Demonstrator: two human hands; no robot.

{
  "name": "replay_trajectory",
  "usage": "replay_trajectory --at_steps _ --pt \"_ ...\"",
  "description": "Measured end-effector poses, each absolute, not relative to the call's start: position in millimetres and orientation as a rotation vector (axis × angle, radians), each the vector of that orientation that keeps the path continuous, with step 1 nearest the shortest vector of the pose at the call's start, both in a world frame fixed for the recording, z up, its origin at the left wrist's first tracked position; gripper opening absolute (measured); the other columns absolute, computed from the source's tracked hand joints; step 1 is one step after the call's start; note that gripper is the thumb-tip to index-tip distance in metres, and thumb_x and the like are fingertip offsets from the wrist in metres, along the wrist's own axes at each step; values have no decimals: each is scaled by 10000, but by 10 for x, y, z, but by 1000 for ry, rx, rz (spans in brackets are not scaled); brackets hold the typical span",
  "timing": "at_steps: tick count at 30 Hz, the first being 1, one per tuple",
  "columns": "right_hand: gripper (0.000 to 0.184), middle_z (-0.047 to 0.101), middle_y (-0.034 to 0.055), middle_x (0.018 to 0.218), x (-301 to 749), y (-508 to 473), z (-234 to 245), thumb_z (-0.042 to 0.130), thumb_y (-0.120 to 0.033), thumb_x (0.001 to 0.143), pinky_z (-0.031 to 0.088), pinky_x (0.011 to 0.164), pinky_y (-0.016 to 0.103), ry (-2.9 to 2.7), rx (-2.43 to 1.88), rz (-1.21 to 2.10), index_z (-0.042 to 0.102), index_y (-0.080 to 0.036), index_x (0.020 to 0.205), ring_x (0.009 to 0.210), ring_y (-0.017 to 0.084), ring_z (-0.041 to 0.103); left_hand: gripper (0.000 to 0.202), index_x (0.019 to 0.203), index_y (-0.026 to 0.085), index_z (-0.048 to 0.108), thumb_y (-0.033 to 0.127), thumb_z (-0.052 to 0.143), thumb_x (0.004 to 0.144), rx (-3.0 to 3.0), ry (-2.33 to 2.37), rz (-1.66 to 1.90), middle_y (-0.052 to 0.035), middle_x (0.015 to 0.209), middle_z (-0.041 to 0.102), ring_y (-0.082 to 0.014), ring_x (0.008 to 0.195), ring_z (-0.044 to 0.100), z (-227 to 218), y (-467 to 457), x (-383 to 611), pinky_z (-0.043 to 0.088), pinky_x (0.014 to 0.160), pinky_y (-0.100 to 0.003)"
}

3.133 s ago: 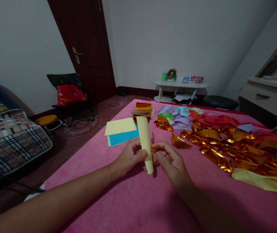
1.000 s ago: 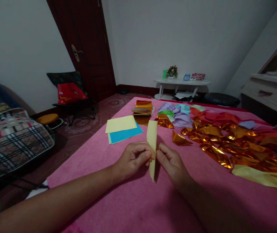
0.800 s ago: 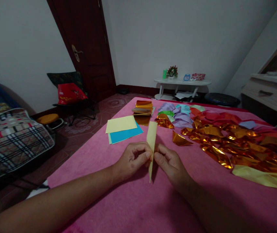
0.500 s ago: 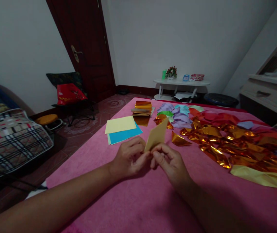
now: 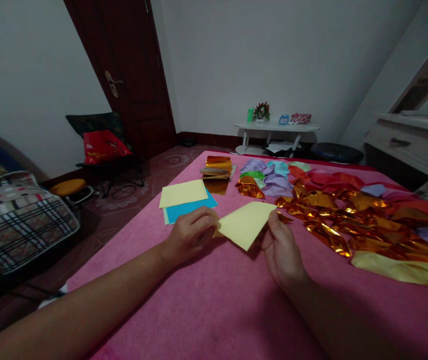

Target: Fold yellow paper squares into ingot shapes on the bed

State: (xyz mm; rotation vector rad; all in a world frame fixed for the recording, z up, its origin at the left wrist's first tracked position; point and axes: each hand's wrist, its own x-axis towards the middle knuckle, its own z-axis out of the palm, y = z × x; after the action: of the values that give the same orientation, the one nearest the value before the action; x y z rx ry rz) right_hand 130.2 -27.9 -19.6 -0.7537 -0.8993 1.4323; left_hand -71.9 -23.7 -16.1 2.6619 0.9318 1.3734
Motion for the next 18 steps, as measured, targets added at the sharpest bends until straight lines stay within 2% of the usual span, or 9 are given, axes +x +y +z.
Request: replay_trajectory --at_steps 5,11,14,18 --pt "355 715 84 849 1293 -280 -185 540 -532 841 543 741 334 -879 -751 1384 631 -190 869 944 247 649 98 880 150 567 84 511 834 2559 895 1392 -80 856 602 -141 808 574 -148 -270 -695 490 697 -262" --pt "370 718 90 925 1292 -281 -168 527 -552 837 545 788 359 -876 -795 1344 644 -202 852 1014 266 632 98 871 159 544 79 533 816 2543 869 1380 -77 850 605 -146 823 579 -141 -300 -678 500 704 -270" --pt "352 716 82 964 1295 -277 -180 545 -543 829 549 759 361 -858 -789 1354 652 -214 896 1019 268 628 119 884 162 532 73 538 805 2548 841 1383 -75 856 606 -145 821 582 -139 -307 -675 501 701 -270" --pt "355 718 89 896 1300 -272 -196 533 -522 840 549 683 354 -913 -791 1386 653 -198 920 927 270 655 115 893 167 532 89 531 807 2537 842 1392 -78 864 609 -149 818 584 -162 -309 -674 500 693 -279"
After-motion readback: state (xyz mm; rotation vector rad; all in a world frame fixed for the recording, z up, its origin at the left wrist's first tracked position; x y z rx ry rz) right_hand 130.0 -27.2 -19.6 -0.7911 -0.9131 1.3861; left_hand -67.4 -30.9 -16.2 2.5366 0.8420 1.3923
